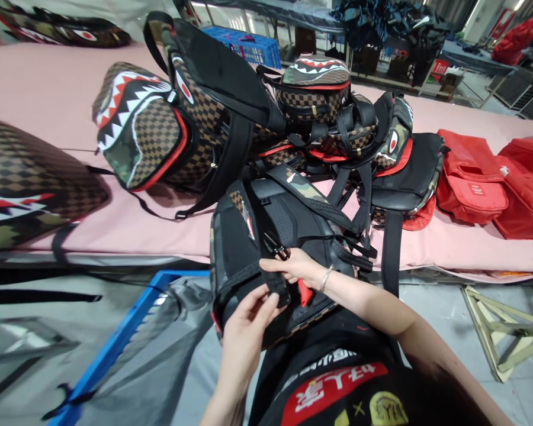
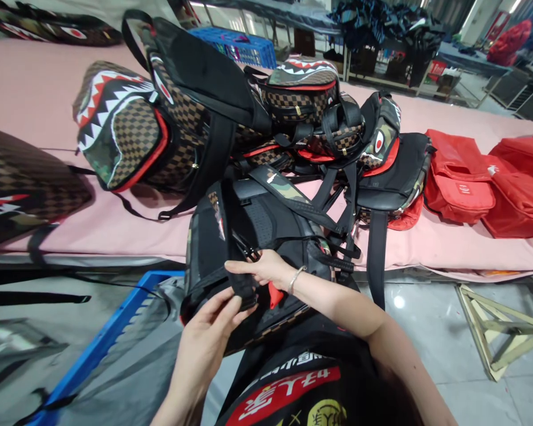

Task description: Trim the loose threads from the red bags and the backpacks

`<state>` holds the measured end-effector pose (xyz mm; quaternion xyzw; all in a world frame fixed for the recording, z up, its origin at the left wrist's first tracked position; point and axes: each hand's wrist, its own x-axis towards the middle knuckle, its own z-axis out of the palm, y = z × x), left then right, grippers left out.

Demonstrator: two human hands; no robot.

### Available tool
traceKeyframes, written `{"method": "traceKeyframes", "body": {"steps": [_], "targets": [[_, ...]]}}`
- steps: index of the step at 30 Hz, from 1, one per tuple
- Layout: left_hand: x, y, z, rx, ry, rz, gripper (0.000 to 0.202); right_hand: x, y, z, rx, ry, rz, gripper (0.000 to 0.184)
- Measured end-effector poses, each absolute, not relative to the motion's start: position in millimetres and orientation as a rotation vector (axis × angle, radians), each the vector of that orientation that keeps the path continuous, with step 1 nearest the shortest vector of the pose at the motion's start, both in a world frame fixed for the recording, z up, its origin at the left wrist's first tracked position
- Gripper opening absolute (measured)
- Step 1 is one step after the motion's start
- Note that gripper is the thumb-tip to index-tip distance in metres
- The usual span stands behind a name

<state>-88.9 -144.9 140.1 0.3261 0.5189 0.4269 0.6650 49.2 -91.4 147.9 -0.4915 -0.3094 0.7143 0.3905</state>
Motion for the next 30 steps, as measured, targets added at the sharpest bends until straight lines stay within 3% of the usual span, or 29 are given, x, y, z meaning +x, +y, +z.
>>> {"method": "traceKeyframes", "body": {"steps": [4,9,16,30], "targets": [[-90.7,-144.2,137.6,0.710,1.200,0.997,0.051,49.1,-92.7,143.9,-1.231,-0.984,1.628,0.049],[-96.3,-140.8,146.2,0.603,1.064,1.065,0.044,62.4,-113.3,145.6,-1.467,-1.305,0.992,0.022],[-97.0,-138.9,157.4,0.558,1.035,1.100,0.042,90.5,-146.6,138.3,-1.305,-1.755,0.344,0.017],[-94.7,-141.1,151.9,0.615,1.072,1.118,0.041,93.1,-143.2,148.2,-1.260,-1.933,0.210,0.025]]}}
